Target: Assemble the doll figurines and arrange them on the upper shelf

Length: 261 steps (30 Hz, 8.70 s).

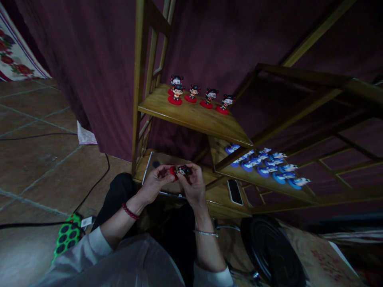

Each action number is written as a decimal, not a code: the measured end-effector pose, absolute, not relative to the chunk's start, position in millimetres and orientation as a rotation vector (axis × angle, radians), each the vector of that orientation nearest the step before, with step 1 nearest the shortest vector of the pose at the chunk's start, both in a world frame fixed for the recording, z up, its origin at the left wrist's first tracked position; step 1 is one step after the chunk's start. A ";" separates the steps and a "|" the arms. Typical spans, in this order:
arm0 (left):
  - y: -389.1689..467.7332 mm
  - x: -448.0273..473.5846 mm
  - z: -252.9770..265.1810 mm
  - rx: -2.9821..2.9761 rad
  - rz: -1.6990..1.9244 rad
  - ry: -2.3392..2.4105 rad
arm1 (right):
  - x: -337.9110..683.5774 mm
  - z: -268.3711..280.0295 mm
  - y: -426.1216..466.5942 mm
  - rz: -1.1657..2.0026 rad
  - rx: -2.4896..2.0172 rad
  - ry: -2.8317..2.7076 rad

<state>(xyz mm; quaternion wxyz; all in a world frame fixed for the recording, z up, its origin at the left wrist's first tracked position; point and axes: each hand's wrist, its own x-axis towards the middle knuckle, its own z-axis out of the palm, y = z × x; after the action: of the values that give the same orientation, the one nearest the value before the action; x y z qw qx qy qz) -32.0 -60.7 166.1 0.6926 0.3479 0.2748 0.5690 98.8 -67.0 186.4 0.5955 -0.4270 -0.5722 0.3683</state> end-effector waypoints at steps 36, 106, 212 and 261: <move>-61.9 -28.1 163.1 0.809 1.291 0.627 | 99.0 184.1 -68.9 0.837 -0.999 -1.321; -63.7 -30.9 166.1 0.975 1.200 0.764 | 96.2 184.6 -76.6 0.802 -1.202 -1.243; -67.4 -33.9 164.2 0.975 1.214 0.697 | 86.5 182.3 -76.5 0.741 -1.280 -1.187; -66.6 -32.5 161.8 0.808 1.192 0.672 | 94.6 184.7 -75.7 0.799 -1.244 -1.271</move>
<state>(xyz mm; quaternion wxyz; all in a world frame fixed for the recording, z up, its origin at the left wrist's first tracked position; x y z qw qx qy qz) -32.5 -66.6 161.8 0.7006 0.3626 0.3018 0.5354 94.6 -75.7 184.7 0.5613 -0.5281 -0.5394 0.3392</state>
